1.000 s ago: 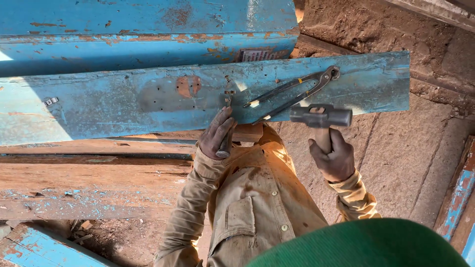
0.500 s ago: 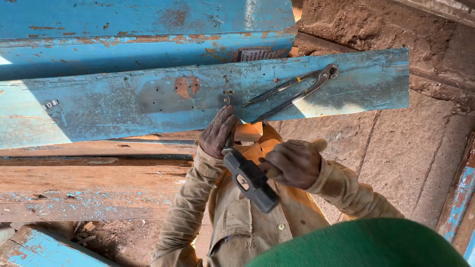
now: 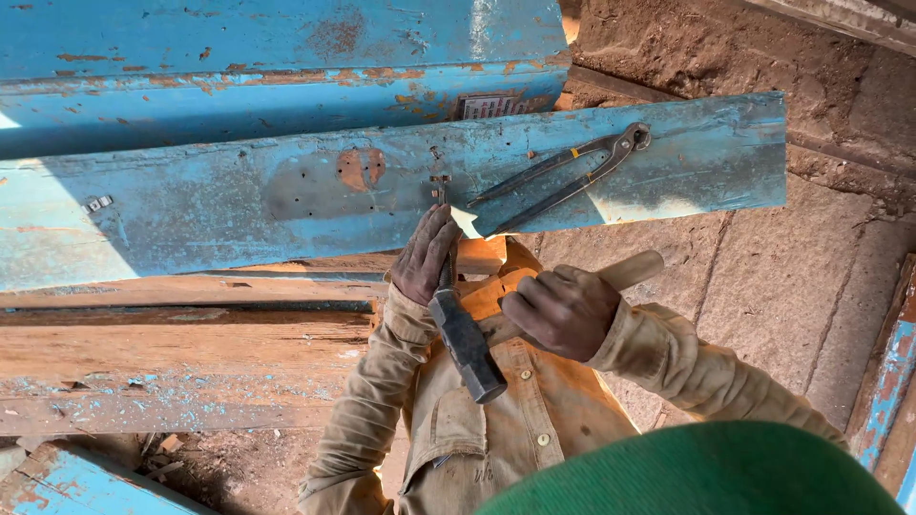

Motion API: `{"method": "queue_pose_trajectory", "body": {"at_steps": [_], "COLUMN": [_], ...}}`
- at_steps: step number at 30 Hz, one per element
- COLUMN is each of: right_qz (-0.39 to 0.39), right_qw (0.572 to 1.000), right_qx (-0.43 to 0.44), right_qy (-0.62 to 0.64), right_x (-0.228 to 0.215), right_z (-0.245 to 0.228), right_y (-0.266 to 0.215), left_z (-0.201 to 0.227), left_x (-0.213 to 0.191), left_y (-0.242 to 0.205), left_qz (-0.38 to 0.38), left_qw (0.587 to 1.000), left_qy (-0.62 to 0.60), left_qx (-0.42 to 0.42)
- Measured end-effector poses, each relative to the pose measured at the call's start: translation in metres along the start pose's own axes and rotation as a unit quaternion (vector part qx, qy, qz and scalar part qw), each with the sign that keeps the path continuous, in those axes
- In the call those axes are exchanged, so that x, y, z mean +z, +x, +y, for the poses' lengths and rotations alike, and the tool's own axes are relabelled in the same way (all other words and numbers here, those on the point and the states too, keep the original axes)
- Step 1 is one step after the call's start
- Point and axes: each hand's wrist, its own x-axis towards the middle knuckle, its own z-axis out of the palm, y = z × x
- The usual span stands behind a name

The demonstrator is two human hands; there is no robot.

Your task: Using pliers, a hammer, and a nail to remove metal hardware and fasteners from blue-painted wooden beams in a workshop.

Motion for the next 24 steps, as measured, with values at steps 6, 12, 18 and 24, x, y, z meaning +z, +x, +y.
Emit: {"method": "queue_pose_trajectory", "body": {"at_steps": [6,12,18,24], "right_qz": [0.033,0.017,0.035,0.053], "right_qw": [0.999,1.000,0.999,0.998], "right_qx": [-0.001,0.003,0.016,0.027], "right_qy": [0.009,-0.019,0.023,-0.009], "right_x": [-0.019,-0.004,-0.012,0.008], "right_z": [-0.007,-0.003,-0.010,0.002], "right_y": [0.007,0.000,-0.001,-0.009], "left_z": [0.007,0.002,-0.003,-0.002], "left_x": [0.000,0.009,0.011,0.016], "left_y": [0.005,-0.002,0.001,-0.003], "left_qz": [0.021,0.036,0.057,0.058], "left_qw": [1.000,0.999,0.998,0.998], "left_qy": [-0.002,0.019,0.007,0.030], "left_qx": [0.001,-0.008,0.033,0.000]}}
